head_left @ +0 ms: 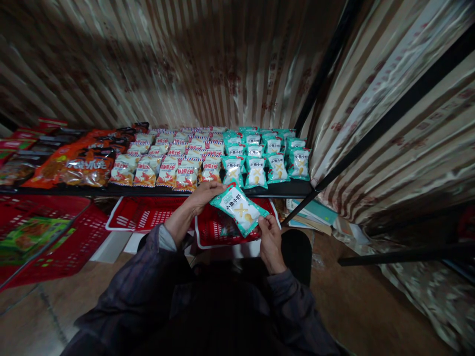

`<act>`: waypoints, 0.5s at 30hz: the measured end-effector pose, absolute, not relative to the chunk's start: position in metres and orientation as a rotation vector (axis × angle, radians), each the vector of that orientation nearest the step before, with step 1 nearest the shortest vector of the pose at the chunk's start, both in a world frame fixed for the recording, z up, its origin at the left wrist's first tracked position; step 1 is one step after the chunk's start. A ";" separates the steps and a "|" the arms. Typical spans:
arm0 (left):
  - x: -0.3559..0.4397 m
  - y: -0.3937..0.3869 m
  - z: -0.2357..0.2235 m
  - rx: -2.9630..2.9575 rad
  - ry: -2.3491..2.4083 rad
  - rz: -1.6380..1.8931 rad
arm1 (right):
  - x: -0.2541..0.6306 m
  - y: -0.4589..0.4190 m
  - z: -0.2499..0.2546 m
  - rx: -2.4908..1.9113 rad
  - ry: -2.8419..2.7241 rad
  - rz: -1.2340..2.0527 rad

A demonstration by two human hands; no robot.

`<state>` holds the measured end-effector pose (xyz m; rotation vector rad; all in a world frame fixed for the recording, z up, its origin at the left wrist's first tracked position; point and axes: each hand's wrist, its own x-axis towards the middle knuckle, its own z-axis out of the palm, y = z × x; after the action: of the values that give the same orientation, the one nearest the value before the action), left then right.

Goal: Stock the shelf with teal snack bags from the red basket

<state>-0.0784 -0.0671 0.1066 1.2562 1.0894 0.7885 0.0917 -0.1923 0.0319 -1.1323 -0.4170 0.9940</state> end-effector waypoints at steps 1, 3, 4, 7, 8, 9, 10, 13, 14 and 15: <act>-0.080 -0.069 0.107 1.260 1.075 0.782 | 0.092 -0.192 0.032 -1.128 -0.423 0.985; -0.083 -0.071 0.107 1.261 1.066 0.784 | 0.093 -0.192 0.031 -1.128 -0.430 0.973; -0.084 -0.072 0.107 1.256 1.067 0.787 | 0.093 -0.192 0.030 -1.130 -0.427 0.971; -0.084 -0.075 0.107 1.210 1.078 0.794 | 0.092 -0.190 0.030 -1.138 -0.392 0.970; -0.084 -0.075 0.106 1.194 1.090 0.809 | 0.092 -0.190 0.030 -1.139 -0.380 0.974; -0.083 -0.075 0.105 1.181 1.104 0.835 | 0.091 -0.190 0.031 -1.139 -0.370 0.980; -0.082 -0.075 0.103 1.174 1.117 0.865 | 0.091 -0.190 0.032 -1.137 -0.361 0.989; -0.079 -0.076 0.100 1.179 1.133 0.937 | 0.089 -0.192 0.034 -1.128 -0.345 1.020; -0.078 -0.076 0.099 1.183 1.134 0.951 | 0.089 -0.193 0.035 -1.126 -0.344 1.029; -0.078 -0.076 0.099 1.187 1.136 0.960 | 0.088 -0.194 0.036 -1.124 -0.348 1.037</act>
<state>-0.0778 -0.0758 0.0986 1.1872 1.1359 0.9601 0.0883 -0.1945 0.0359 -1.1242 -0.3484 1.0365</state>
